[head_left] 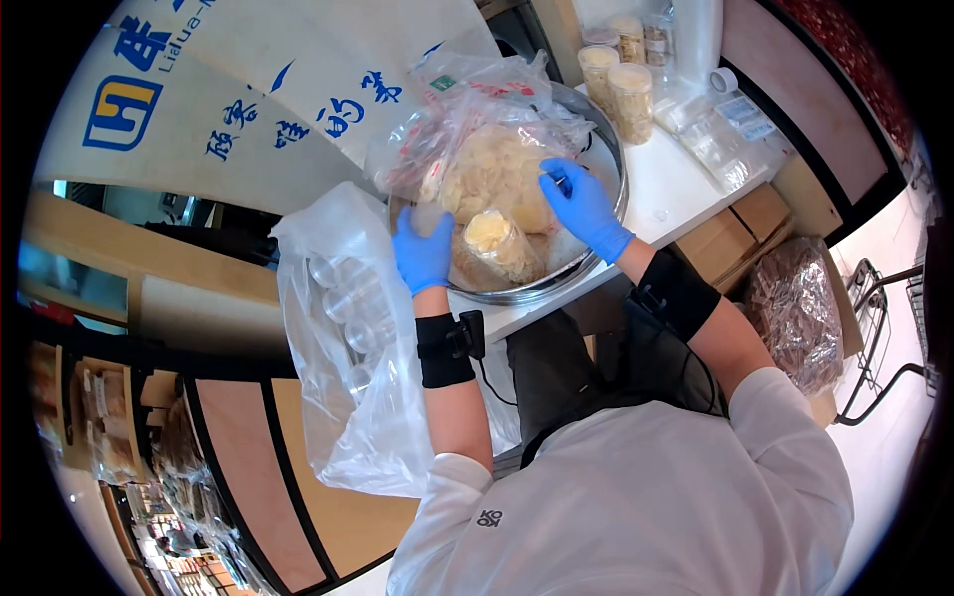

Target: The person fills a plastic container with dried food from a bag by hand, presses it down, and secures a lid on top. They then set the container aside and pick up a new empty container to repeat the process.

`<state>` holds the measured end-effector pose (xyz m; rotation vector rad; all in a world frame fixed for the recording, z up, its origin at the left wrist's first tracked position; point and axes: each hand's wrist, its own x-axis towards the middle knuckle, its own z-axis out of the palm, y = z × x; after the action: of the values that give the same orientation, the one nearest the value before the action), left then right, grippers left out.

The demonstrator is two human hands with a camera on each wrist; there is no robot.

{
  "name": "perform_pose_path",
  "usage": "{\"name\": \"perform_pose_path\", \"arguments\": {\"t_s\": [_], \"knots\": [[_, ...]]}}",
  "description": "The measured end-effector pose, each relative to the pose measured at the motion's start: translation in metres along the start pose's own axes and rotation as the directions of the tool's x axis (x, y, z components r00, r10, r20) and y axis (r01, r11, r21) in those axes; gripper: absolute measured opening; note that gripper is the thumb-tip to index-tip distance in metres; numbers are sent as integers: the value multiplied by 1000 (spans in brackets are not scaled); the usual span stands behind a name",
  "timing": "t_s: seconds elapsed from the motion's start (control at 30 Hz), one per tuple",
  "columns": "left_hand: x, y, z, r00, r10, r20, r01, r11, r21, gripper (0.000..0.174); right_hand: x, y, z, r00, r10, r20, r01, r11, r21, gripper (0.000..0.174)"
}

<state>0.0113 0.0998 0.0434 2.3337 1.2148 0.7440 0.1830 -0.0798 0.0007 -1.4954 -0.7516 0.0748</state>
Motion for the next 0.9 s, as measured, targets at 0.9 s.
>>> {"name": "perform_pose_path", "arguments": {"t_s": [0.9], "knots": [[-54,12,33,908,324,266,-115,804,-584,81,14,-80,28,660,-89,746,275,952,-131,69]]}}
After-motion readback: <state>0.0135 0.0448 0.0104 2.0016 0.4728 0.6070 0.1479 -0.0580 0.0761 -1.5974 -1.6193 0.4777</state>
